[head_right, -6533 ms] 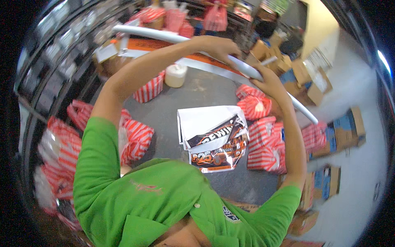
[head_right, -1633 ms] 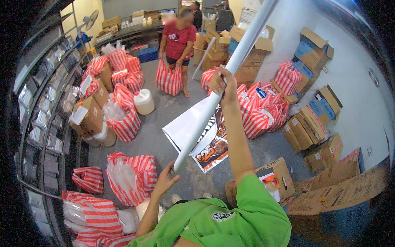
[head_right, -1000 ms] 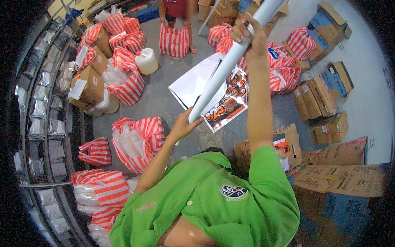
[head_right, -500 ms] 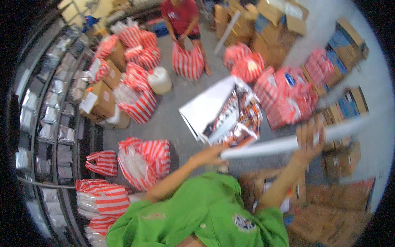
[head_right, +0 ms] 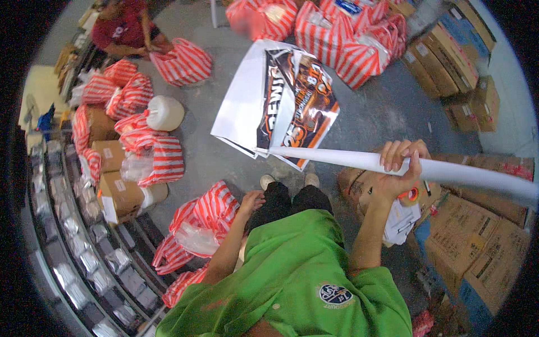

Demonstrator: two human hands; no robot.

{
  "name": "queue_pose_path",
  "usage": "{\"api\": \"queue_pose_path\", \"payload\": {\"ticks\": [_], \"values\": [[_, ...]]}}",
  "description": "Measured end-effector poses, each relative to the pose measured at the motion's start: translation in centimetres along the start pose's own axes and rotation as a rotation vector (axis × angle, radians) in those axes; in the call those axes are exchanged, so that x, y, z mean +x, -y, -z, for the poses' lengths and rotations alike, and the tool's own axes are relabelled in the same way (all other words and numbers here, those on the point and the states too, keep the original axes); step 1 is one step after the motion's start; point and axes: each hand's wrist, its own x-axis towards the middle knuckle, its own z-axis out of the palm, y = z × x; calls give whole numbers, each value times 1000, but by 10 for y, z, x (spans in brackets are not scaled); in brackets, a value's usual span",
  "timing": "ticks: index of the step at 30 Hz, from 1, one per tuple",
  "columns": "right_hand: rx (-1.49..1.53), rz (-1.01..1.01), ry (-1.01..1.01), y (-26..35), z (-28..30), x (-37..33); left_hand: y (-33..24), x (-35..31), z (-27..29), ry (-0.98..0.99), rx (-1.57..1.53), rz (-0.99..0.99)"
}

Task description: The person assembles a banner stand by inserting a white pole into a base and attaching a printed banner. They then use a stapler to secure the banner to the pole.

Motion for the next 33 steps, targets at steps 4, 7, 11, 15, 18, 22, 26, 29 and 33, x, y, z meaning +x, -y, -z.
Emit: {"api": "queue_pose_path", "payload": {"ticks": [4, 7, 11, 15, 18, 22, 26, 29, 33], "values": [[-108, 105, -68, 5, 4, 6, 24, 83, -5, 60, 322, 81], [-213, 166, -184, 3, 29, 24, 2, 131, -22, 87, 450, 29], [-296, 217, -220, -22, 80, 59, -35, 176, -87, 55, 446, 26], [-389, 190, -349, -69, 165, 108, -51, 253, -156, -46, 1040, -337], [-514, 171, -464, -121, 245, 155, -88, 311, -234, 41, 1319, -326], [-630, 75, -624, -163, 326, 221, -146, 397, -323, 111, 1660, -748], [-697, -82, -664, -166, 403, 262, -167, 579, -373, 393, 1893, -1005], [-834, -104, -781, -178, 455, 260, -239, 688, -460, 265, 2214, -1415], [-826, -206, -722, -163, 523, 234, -298, 829, -537, 260, 2181, -876]]}}
